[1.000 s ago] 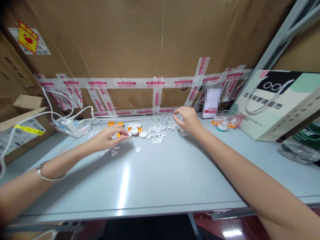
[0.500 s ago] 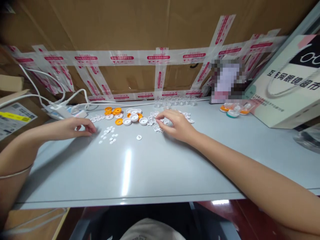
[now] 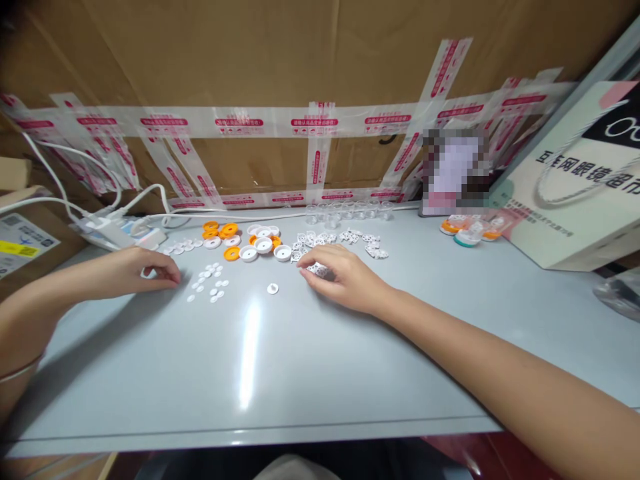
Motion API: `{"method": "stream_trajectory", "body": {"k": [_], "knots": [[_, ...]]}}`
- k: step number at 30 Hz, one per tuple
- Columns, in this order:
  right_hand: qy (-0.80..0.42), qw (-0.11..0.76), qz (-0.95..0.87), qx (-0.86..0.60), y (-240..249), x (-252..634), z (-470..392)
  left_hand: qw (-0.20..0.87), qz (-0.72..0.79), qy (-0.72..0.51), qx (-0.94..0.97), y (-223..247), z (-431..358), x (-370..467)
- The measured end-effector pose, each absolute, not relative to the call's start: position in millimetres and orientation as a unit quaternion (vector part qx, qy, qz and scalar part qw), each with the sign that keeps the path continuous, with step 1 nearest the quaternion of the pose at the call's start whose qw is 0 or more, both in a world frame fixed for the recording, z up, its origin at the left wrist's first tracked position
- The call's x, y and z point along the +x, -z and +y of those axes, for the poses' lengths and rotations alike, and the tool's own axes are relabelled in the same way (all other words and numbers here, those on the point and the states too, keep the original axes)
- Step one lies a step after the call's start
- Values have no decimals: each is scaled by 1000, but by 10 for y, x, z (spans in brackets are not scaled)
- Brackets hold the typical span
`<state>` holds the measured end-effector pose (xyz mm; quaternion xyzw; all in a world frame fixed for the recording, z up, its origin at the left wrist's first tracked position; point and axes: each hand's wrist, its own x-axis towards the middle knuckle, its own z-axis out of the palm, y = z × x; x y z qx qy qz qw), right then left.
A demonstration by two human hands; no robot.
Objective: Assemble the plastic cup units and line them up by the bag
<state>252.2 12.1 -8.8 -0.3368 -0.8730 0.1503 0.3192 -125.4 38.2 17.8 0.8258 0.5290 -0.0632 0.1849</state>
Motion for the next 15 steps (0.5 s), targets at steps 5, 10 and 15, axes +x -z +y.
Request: {"method": "stream_trajectory", "body": {"k": [5, 10, 15], "knots": [[-157, 327, -868, -339, 80, 2538, 134, 184, 536, 60, 822, -245, 309, -1170], [-164, 325, -862, -352, 97, 2523, 138, 200, 528, 73, 822, -254, 317, -1159], [-148, 305, -872, -354, -23, 2242, 344, 198, 529, 63, 823, -207, 369, -1215]]}}
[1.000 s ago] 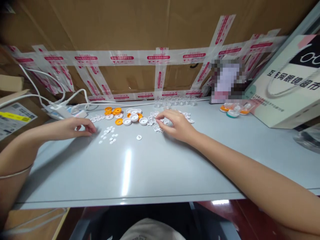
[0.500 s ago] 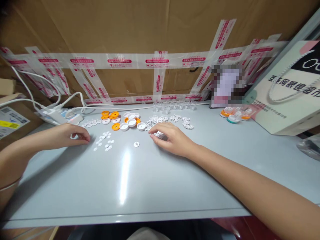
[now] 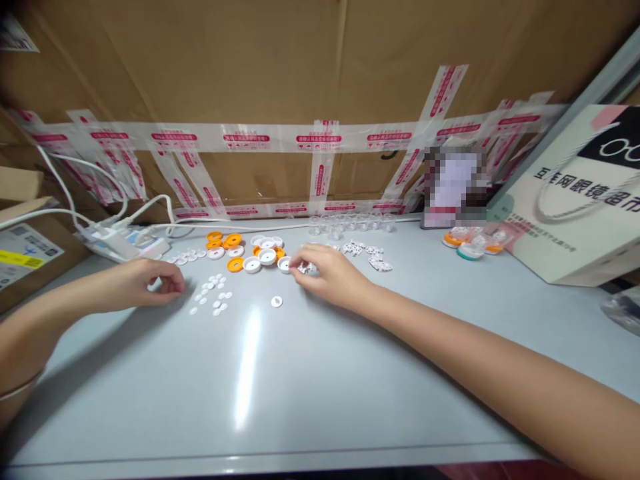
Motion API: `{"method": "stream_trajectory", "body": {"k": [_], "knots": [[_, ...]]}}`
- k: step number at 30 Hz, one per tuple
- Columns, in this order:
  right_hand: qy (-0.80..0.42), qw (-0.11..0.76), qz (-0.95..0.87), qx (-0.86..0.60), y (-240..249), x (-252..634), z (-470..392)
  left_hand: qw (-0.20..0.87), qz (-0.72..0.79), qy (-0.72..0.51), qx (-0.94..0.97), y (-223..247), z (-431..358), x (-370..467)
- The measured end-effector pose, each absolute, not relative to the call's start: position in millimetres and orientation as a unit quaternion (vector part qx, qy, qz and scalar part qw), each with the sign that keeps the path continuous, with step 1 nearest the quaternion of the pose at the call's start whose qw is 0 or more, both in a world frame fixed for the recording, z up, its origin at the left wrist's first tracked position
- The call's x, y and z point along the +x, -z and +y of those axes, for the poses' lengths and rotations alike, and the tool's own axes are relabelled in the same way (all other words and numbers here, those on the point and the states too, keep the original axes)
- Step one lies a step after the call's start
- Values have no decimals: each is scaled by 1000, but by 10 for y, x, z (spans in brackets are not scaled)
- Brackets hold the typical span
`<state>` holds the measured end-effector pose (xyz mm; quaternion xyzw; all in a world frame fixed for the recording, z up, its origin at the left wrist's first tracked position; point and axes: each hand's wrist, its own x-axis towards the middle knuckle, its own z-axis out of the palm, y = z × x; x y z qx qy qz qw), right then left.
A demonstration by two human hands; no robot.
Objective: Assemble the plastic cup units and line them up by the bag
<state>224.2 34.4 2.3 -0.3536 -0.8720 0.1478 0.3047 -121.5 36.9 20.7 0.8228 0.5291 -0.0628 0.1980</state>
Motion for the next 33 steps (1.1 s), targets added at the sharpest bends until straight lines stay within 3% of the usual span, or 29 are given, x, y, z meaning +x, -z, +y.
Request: {"method": "stream_trajectory", "body": {"k": [9, 13, 18, 25, 33], "knots": [[-39, 103, -910, -400, -205, 1135, 808, 186, 528, 17, 829, -281, 289, -1140], [-15, 68, -911, -407, -68, 954, 857, 171, 525, 14, 833, -303, 265, -1124], [-71, 126, -900, -411, -200, 977, 839, 164, 522, 15, 837, -312, 252, -1126], [-285, 274, -846, -358, -396, 1700, 271, 118, 517, -10, 848, -280, 260, -1134], [-275, 246, -834, -410, 53, 1954, 13, 119, 513, -15, 850, -282, 221, -1012]]}}
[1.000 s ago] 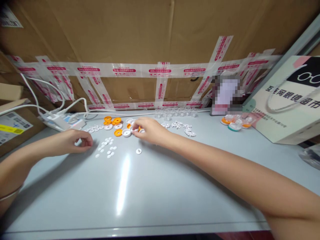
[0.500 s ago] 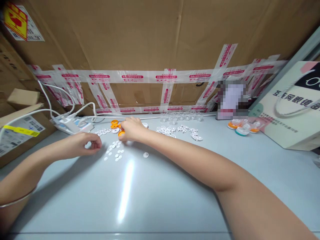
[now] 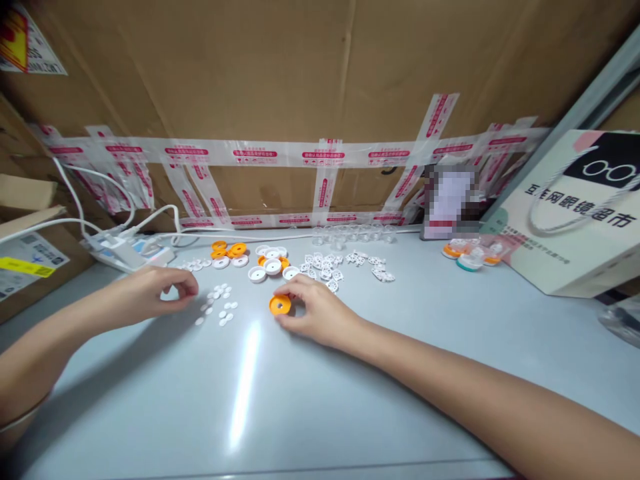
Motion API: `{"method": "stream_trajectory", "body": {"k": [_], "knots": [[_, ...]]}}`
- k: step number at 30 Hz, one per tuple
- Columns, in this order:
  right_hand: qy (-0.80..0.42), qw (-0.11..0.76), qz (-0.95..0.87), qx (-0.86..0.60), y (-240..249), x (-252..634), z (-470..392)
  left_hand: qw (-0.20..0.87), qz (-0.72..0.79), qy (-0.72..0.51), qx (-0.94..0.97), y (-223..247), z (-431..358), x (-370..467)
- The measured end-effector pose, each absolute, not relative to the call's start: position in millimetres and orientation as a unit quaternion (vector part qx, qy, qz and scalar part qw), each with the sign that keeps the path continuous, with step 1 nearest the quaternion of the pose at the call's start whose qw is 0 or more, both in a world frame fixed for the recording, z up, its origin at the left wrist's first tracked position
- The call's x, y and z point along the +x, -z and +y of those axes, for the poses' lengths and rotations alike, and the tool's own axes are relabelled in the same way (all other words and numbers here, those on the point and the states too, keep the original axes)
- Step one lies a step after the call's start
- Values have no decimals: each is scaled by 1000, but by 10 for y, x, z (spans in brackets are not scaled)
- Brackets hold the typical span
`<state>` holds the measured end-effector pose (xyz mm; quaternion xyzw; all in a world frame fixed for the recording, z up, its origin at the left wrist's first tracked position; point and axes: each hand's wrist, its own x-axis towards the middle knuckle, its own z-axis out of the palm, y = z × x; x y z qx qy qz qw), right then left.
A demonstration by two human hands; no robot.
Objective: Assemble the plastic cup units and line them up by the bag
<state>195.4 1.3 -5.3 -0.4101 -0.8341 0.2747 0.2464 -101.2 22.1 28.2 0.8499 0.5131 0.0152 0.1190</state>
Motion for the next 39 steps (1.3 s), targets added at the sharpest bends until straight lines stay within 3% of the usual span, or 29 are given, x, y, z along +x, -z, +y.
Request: {"method": "stream_trajectory", "body": {"k": [22, 34, 39], "knots": [[-295, 226, -796, -478, 188, 1957, 47, 130, 482, -58, 864, -238, 212, -957], [-275, 273, -823, -415, 271, 1842, 6, 217, 381, -195, 877, -82, 65, -364], [-276, 296, -821, -403, 282, 1854, 4, 114, 323, -214, 915, 20, 54, -98]]}}
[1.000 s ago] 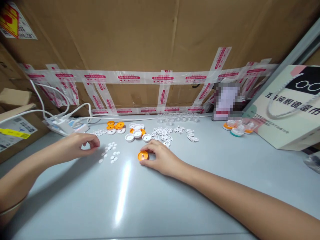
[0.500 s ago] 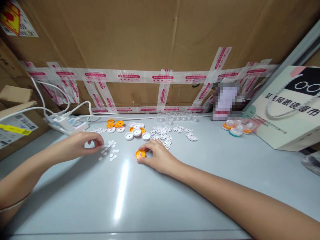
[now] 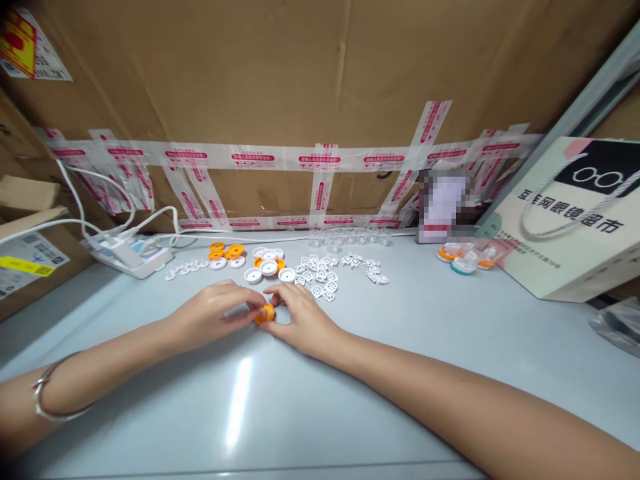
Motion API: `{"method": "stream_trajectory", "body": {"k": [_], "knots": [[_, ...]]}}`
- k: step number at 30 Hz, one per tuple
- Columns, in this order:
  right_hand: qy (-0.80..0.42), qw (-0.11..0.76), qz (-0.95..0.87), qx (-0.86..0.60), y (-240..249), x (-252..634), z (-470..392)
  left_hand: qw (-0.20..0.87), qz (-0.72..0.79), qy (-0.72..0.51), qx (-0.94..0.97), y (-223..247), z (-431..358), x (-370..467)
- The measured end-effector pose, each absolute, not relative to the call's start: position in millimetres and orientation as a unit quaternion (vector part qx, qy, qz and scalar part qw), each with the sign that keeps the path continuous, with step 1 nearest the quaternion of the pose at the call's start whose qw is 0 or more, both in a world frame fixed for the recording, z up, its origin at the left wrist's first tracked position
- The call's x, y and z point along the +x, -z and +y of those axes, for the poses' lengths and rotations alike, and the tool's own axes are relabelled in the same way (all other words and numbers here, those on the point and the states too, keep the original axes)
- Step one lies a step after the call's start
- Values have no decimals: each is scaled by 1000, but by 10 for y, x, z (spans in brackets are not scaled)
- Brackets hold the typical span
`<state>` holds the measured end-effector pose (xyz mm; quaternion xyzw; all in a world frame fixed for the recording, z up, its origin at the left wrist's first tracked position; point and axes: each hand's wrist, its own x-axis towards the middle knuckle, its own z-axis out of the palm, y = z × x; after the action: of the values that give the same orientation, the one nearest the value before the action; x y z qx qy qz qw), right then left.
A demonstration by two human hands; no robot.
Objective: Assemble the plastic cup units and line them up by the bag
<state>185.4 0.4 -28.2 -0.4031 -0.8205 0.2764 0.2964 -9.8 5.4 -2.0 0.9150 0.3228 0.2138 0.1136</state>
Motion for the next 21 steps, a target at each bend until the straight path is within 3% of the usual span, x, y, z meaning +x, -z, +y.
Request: {"method": "stream_trajectory", "body": {"k": [10, 21], "knots": [[-305, 314, -802, -407, 311, 1861, 15, 33, 287, -221, 932, 145, 109, -64], [-303, 321, -800, -407, 291, 1929, 15, 55, 285, -266, 919, 127, 40, -290]]}}
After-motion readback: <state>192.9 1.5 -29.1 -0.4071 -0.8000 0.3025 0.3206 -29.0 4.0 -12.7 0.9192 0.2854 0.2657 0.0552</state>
